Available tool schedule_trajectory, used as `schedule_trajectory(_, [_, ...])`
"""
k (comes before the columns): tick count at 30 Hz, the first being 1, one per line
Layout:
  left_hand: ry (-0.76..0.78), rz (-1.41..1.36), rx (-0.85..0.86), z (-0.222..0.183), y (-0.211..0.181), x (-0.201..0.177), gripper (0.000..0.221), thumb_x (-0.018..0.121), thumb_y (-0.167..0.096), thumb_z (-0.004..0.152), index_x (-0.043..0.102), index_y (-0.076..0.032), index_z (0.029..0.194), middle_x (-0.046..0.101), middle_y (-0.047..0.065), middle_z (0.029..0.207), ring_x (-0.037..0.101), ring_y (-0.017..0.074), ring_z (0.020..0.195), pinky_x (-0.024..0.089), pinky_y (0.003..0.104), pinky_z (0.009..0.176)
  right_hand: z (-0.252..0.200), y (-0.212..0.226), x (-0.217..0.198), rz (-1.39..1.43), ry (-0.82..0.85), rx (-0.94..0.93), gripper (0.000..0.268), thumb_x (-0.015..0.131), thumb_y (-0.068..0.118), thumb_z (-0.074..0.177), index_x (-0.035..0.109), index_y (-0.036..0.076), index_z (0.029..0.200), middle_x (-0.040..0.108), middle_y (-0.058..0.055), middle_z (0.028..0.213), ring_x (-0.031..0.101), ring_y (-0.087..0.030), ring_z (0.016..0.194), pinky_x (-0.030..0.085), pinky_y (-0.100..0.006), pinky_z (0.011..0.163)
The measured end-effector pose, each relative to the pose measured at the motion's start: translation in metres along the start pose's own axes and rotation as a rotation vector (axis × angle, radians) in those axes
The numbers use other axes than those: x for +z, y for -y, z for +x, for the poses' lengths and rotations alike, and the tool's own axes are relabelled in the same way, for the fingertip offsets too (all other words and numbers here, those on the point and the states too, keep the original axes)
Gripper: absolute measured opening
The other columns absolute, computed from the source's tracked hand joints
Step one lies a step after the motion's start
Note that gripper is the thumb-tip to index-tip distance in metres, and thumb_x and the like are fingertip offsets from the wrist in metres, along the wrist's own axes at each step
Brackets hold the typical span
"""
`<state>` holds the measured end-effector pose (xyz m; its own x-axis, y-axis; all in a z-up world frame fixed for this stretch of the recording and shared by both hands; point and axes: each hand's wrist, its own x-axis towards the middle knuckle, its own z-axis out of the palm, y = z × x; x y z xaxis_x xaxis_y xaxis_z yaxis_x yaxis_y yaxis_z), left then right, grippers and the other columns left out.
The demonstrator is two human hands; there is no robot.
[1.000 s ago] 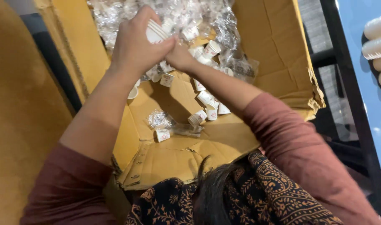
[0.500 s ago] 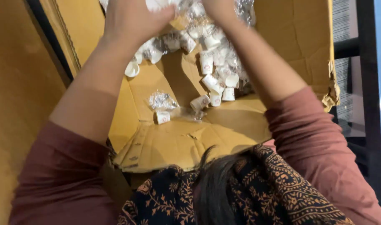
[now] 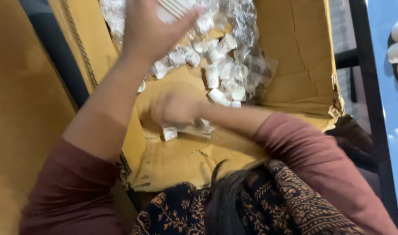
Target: Sorting paper cups from a cardboard box and stacking them on a table.
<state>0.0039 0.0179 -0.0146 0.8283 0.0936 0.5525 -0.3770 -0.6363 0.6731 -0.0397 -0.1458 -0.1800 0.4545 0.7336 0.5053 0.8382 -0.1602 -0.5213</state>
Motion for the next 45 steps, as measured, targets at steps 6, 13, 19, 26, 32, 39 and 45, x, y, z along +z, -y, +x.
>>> schedule_trajectory(6, [0.359,-0.145,0.145,-0.001,-0.009,-0.007,0.041,0.088,-0.032,0.092,0.063,-0.012,0.117,0.074,0.010,0.089,0.077,0.0274,0.080,0.058,0.039,0.074,-0.080,-0.005,0.088,0.124,0.432,-0.183,0.021,0.055,0.032,0.085,0.064,0.019,0.099,0.075,-0.013,0.102,0.073,-0.032,0.092,0.057,-0.041,0.079])
schedule_trajectory(13, [0.444,-0.050,-0.045,-0.001,-0.023,-0.003,0.049,0.091,-0.039,0.086,0.066,-0.010,0.117,0.073,0.017,0.089,0.074,0.0332,0.080,0.057,0.042,0.073,0.039,-0.085,-0.117,0.094,-0.095,0.366,0.026,0.054,0.013,0.095,0.073,-0.001,0.106,0.076,-0.017,0.096,0.072,-0.029,0.091,0.056,-0.042,0.084])
schedule_trajectory(19, [0.411,-0.042,0.070,-0.009,-0.019,0.001,0.053,0.092,-0.034,0.085,0.063,0.000,0.114,0.074,0.018,0.100,0.074,0.0343,0.087,0.058,0.042,0.075,0.041,-0.020,-0.139,0.297,-0.208,0.461,0.041,0.044,0.031,0.113,0.069,0.000,0.107,0.071,-0.010,0.099,0.067,-0.019,0.095,0.054,-0.036,0.089])
schedule_trajectory(26, [0.410,-0.060,0.026,-0.003,-0.033,-0.006,0.041,0.086,-0.022,0.088,0.067,-0.005,0.119,0.074,0.017,0.096,0.074,0.0314,0.083,0.057,0.040,0.069,0.058,0.032,-0.139,0.618,-0.374,0.195,0.044,0.032,0.044,0.118,0.053,0.005,0.121,0.051,-0.014,0.113,0.052,-0.026,0.107,0.045,-0.036,0.101])
schedule_trajectory(32, [0.294,-0.077,-0.009,-0.008,-0.019,-0.005,0.045,0.091,-0.034,0.098,0.061,-0.008,0.118,0.076,0.011,0.097,0.078,0.0249,0.087,0.059,0.035,0.074,-0.108,-0.106,-0.021,-0.690,0.625,-0.036,0.035,0.059,0.031,0.076,0.069,0.028,0.110,0.075,-0.012,0.104,0.075,-0.030,0.084,0.056,-0.047,0.055])
schedule_trajectory(39, [0.400,-0.027,0.197,-0.009,-0.010,0.000,0.052,0.095,-0.037,0.093,0.064,-0.007,0.120,0.078,0.012,0.112,0.076,0.0325,0.098,0.057,0.041,0.084,-0.047,-0.085,-0.056,-0.412,1.038,0.623,0.031,0.043,0.030,0.112,0.065,0.010,0.117,0.075,-0.015,0.099,0.074,-0.031,0.085,0.057,-0.046,0.073])
schedule_trajectory(45, [0.471,-0.088,0.010,-0.007,-0.019,-0.001,0.073,0.097,-0.035,0.080,0.062,-0.005,0.137,0.077,0.013,0.113,0.077,0.0286,0.099,0.059,0.038,0.090,0.027,-0.055,-0.161,-0.181,0.095,0.208,0.014,0.068,0.010,0.096,0.072,0.003,0.107,0.070,-0.017,0.095,0.068,-0.030,0.076,0.056,-0.038,0.068])
